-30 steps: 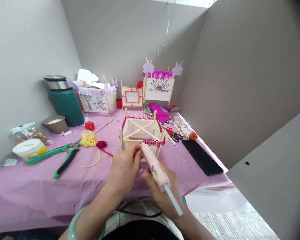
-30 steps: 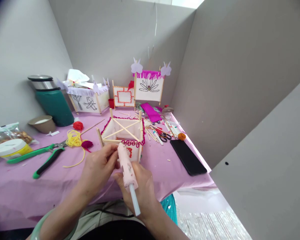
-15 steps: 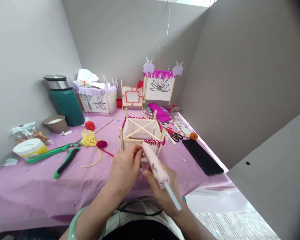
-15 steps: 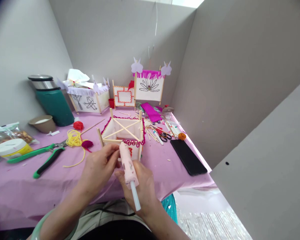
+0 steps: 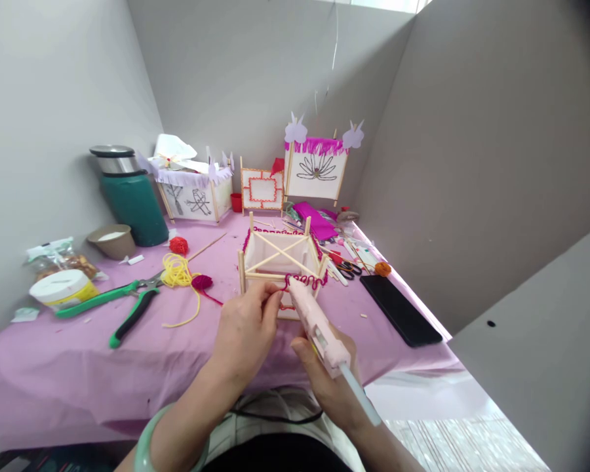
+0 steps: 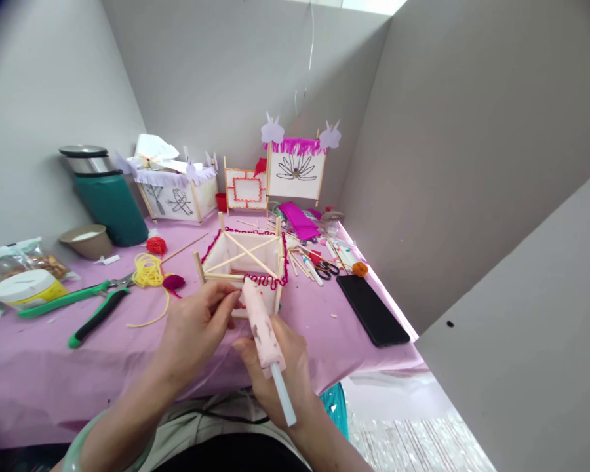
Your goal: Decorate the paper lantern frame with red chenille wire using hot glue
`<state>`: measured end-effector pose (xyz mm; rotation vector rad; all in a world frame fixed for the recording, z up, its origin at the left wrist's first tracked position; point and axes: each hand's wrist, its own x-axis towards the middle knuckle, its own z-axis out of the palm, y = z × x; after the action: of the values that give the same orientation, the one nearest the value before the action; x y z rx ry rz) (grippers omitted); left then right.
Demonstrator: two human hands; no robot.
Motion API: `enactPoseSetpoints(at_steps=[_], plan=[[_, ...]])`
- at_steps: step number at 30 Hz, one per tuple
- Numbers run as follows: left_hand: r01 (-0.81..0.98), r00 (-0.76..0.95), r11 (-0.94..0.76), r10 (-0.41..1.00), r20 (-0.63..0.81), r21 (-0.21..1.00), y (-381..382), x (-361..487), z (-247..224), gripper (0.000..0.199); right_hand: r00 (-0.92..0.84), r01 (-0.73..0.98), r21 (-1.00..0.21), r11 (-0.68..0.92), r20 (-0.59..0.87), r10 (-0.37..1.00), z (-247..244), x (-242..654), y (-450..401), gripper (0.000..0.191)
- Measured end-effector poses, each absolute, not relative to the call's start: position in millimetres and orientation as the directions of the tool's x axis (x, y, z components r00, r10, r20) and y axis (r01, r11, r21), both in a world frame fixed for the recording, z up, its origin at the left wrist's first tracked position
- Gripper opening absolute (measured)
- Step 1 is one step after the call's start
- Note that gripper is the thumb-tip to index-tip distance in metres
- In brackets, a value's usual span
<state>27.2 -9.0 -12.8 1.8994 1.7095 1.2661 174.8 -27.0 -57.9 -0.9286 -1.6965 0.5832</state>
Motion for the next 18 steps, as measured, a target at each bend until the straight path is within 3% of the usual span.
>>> enactPoseSetpoints(at_steps=[12, 18], plan=[[0.622, -0.066, -0.272, 0.916, 0.395, 0.735, -11.1, 26.6, -11.0, 0.013, -0.169, 0.329, -0.776, 0.538, 0.512, 0.842, -60.2, 173.4, -22.0, 0.020], [0.501, -0.037, -0.167, 0.976, 0.214, 0.849, -15.1, 5.5, -20.7, 0.016, -0.142, 0.353, -0.782, 0.514, 0.499, 0.855, -58.8, 172.9, -22.9, 0.020]])
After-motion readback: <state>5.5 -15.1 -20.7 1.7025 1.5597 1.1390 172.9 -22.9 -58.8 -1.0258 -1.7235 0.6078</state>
